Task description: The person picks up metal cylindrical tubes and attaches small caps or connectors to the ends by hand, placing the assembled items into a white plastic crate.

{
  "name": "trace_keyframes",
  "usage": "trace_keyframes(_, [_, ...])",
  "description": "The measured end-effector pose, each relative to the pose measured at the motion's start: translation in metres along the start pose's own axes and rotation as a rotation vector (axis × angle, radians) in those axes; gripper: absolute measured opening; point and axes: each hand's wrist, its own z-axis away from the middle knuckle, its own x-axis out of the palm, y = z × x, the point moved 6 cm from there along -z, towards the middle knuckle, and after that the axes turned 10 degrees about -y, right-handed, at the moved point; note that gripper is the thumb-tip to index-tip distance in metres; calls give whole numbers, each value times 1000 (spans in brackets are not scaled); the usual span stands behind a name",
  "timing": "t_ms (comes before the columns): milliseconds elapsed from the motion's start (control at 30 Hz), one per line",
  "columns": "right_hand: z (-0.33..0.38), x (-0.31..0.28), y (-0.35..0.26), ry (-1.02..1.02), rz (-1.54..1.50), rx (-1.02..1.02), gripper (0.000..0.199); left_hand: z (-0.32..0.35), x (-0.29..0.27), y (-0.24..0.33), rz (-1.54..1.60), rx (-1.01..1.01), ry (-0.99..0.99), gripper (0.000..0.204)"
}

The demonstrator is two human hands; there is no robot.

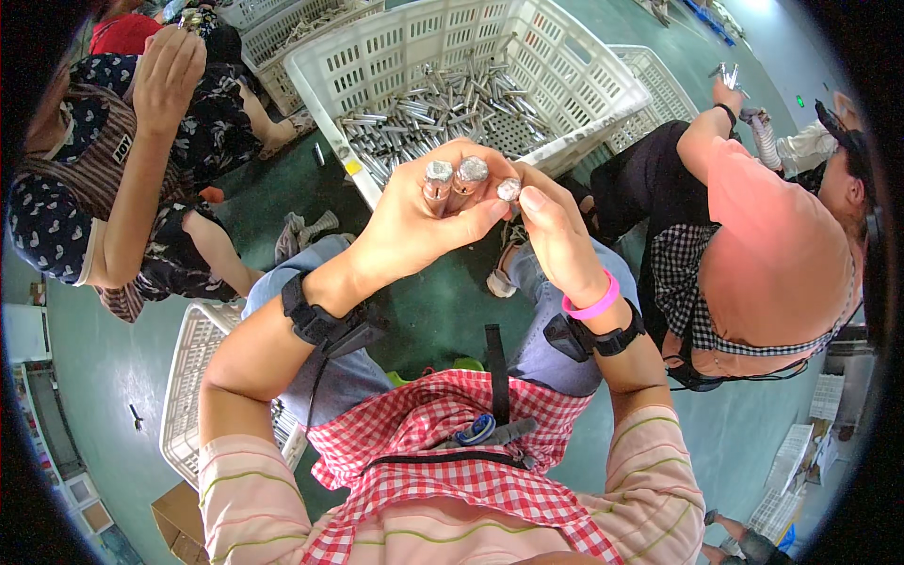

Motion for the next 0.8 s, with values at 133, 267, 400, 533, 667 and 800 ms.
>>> trace_keyframes(133, [1,-3,2,-4,41,-35,27,0,1,-1,-5,-31,15,19])
trace_keyframes(267, [0,-2,0,-3,48,-61,28,0,-1,0,-128,-7,22,20])
trace_keyframes(400, [2,3,-5,23,68,-60,28,-1,-2,5,-207,-4,-27,22])
trace_keyframes(533, [2,2,-6,14,87,-82,26,-1,1,6,-163,-39,-51,25])
trace_keyframes(667, [2,-3,-2,14,64,-89,24,0,3,4,-13,21,-28,27])
trace_keyframes(800, [0,-1,-3,19,51,-89,23,-2,0,0,-94,-15,-26,23])
